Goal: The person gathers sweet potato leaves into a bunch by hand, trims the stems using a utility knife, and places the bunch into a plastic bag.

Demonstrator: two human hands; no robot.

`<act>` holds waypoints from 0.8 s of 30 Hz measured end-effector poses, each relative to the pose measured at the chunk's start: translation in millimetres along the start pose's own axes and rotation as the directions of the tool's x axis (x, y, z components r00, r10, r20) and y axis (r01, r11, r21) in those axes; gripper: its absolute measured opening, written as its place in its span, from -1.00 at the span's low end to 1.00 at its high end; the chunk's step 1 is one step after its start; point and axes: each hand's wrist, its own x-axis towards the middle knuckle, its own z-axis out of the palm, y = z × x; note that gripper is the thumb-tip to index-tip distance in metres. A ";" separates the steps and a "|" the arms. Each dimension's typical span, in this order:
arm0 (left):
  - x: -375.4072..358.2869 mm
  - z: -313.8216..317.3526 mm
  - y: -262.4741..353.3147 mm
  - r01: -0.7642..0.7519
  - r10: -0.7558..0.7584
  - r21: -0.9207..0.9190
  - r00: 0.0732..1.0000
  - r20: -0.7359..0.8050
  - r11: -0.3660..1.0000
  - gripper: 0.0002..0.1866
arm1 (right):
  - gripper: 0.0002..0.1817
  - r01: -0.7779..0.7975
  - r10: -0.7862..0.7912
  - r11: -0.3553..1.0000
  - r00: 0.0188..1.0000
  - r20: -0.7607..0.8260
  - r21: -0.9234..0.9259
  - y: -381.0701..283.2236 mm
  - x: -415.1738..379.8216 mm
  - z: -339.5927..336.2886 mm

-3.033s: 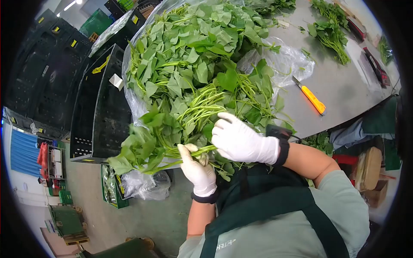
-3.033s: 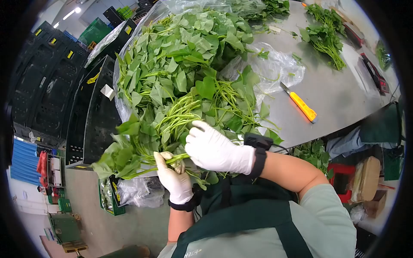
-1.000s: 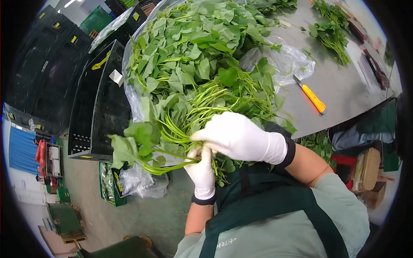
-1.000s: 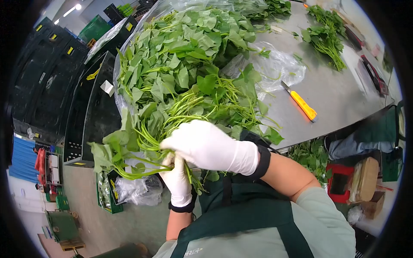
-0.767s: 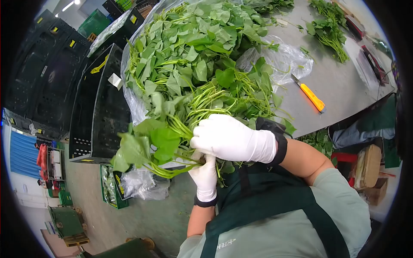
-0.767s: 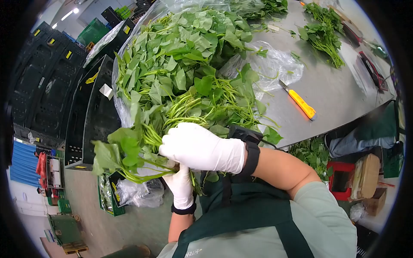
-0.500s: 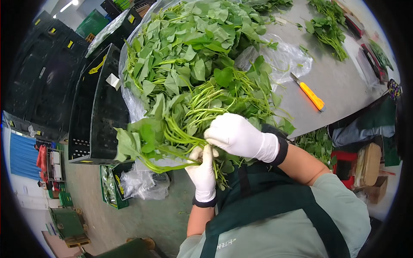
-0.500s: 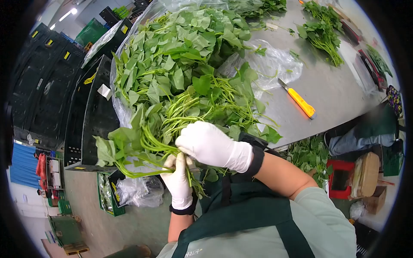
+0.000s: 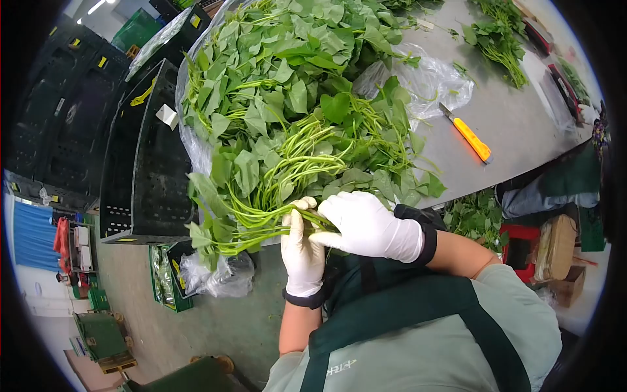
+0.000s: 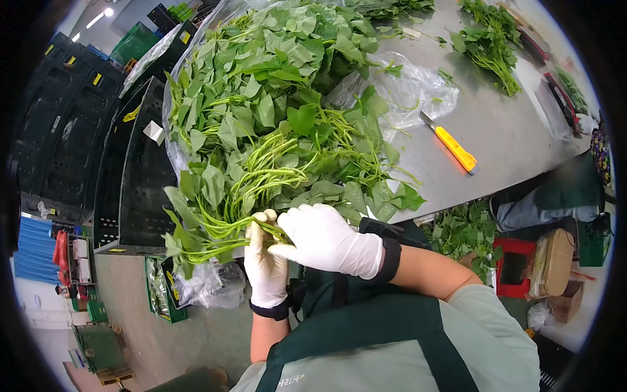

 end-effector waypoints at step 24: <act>-1.4 5.5 -7.1 -0.092 0.073 0.068 0.969 0.236 0.993 -0.62 | -0.66 0.071 -0.077 0.995 0.993 -0.094 -0.065 -3.1 -5.9 -0.6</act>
